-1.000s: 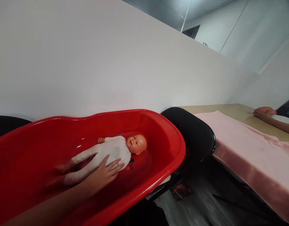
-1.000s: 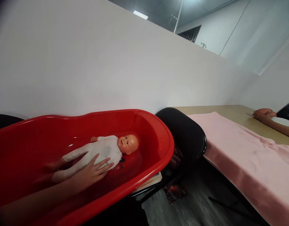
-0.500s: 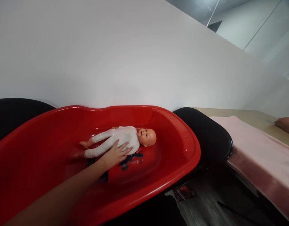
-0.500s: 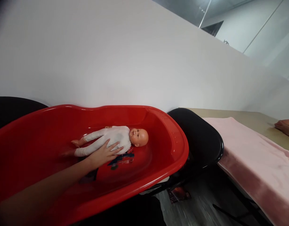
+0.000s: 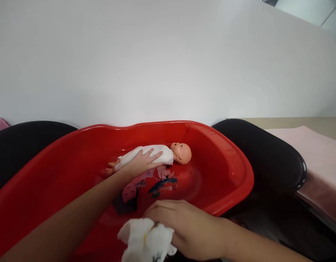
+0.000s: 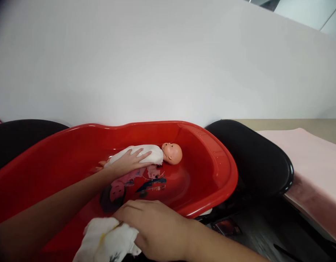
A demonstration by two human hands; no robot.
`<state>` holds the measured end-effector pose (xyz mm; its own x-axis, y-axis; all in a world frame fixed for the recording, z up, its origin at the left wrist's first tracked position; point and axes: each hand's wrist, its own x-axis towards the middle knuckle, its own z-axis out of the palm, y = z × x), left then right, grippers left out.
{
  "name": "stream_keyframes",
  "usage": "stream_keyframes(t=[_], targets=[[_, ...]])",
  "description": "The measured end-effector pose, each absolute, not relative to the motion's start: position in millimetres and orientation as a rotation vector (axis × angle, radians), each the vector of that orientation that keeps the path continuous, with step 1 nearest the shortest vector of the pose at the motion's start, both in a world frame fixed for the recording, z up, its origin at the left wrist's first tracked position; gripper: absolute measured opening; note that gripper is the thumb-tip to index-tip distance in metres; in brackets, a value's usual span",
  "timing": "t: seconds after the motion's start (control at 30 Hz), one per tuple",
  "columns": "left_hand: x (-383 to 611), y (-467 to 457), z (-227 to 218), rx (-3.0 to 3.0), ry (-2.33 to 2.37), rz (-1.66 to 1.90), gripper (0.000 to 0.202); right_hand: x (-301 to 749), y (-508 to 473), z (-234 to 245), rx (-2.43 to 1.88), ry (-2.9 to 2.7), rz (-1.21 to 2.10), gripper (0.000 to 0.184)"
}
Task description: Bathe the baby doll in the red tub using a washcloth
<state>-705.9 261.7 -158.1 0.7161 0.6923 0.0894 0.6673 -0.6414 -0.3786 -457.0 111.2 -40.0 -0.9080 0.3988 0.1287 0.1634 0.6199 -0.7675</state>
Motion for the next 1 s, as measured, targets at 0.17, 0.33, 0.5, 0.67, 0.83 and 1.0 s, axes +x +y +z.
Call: stream_keyframes(t=[0.17, 0.33, 0.5, 0.67, 0.83, 1.0], targets=[[-696.0, 296.9, -125.9, -2.538, -1.147, 0.113, 0.076, -453.3, 109.9, -47.3, -0.578, -2.576, 1.148, 0.051], [-689.0, 332.6, -103.4, -2.426, -1.462, 0.107, 0.078, -453.3, 107.4, -54.4, -0.562, -2.661, 1.077, 0.048], [-690.8, 362.6, -94.3, -2.346, -1.725, 0.109, 0.086, -464.3, 110.4, -78.4, -0.571, -2.740, 0.881, 0.032], [-698.4, 392.8, -96.9, -2.259, -1.833, 0.172, 0.112, -469.0, 111.4, -84.9, -0.577, -2.825, 0.734, 0.024], [-708.4, 411.1, -98.6, -2.235, -1.906, 0.278, 0.106, -470.8, 114.6, -80.7, -0.674, -2.816, 0.852, 0.026], [-713.6, 407.5, -96.1, -2.289, -1.850, 0.205, 0.082, -468.3, 123.5, -86.9, -0.584, -2.812, 0.958, 0.031]])
